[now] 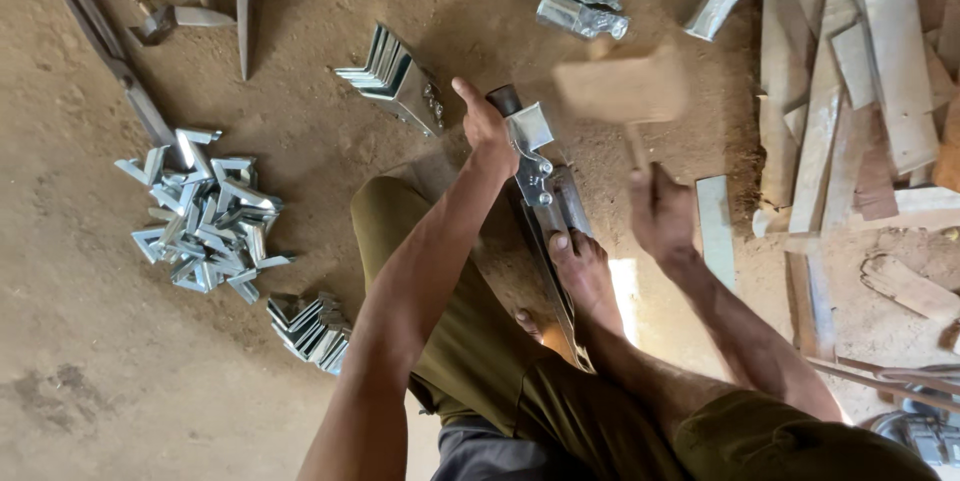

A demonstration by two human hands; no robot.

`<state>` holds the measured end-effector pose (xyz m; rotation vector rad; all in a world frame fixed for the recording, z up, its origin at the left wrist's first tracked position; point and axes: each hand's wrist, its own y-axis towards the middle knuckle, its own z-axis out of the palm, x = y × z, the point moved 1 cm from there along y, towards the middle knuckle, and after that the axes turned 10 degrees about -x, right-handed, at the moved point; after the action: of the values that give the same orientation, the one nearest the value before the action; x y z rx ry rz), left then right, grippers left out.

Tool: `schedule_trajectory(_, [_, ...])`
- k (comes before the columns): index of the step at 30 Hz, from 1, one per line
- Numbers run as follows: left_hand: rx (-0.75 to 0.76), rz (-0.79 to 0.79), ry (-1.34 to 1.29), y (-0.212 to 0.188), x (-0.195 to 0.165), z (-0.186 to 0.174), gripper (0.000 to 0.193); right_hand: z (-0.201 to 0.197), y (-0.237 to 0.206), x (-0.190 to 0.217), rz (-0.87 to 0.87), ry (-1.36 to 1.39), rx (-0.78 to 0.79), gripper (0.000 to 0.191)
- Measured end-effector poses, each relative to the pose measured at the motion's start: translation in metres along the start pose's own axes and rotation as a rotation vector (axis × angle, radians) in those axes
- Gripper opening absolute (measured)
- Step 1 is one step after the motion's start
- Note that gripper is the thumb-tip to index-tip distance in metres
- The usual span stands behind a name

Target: The person sits on the workshop floor and bends galvanized metal angle pieces by hand over a metal form, striking them with a wooden mallet to shape the corners, then tosses the finished pieces onto a pile and picks up the next piece.

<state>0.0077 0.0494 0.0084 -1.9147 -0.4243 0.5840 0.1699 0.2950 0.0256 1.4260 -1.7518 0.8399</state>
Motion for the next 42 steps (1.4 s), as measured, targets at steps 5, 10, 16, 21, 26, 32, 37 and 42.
schedule_trajectory(5, [0.217,-0.05,-0.065,0.012,-0.004,-0.004,0.112,0.001,0.0,-0.004,-0.178,0.187,-0.068,0.036])
schedule_trajectory(10, [0.481,-0.022,-0.086,0.013,-0.009,-0.004,0.119,0.017,0.021,0.023,-0.162,0.0,0.046,0.036])
schedule_trajectory(16, [0.686,-0.196,-0.101,0.014,-0.014,-0.008,0.112,0.01,0.024,0.03,-0.205,0.444,-0.129,0.038])
schedule_trajectory(21, [1.074,-0.166,-0.108,0.019,-0.019,-0.004,0.12,0.023,0.023,0.025,0.219,0.302,-0.052,0.044])
schedule_trajectory(26, [1.026,-0.273,-0.088,0.019,-0.021,-0.002,0.117,0.025,0.029,0.032,-0.086,0.296,0.021,0.038])
schedule_trajectory(32, [1.201,-0.169,-0.105,0.014,-0.024,0.003,0.121,0.021,0.031,0.05,0.093,0.64,-0.117,0.038])
schedule_trajectory(37, [0.842,-0.134,-0.143,-0.003,-0.028,-0.008,0.115,0.023,0.033,0.049,0.179,0.222,0.138,0.046])
schedule_trajectory(42, [0.29,0.692,0.169,-0.051,-0.028,-0.044,0.076,-0.005,0.001,0.015,0.842,0.418,0.138,0.049])
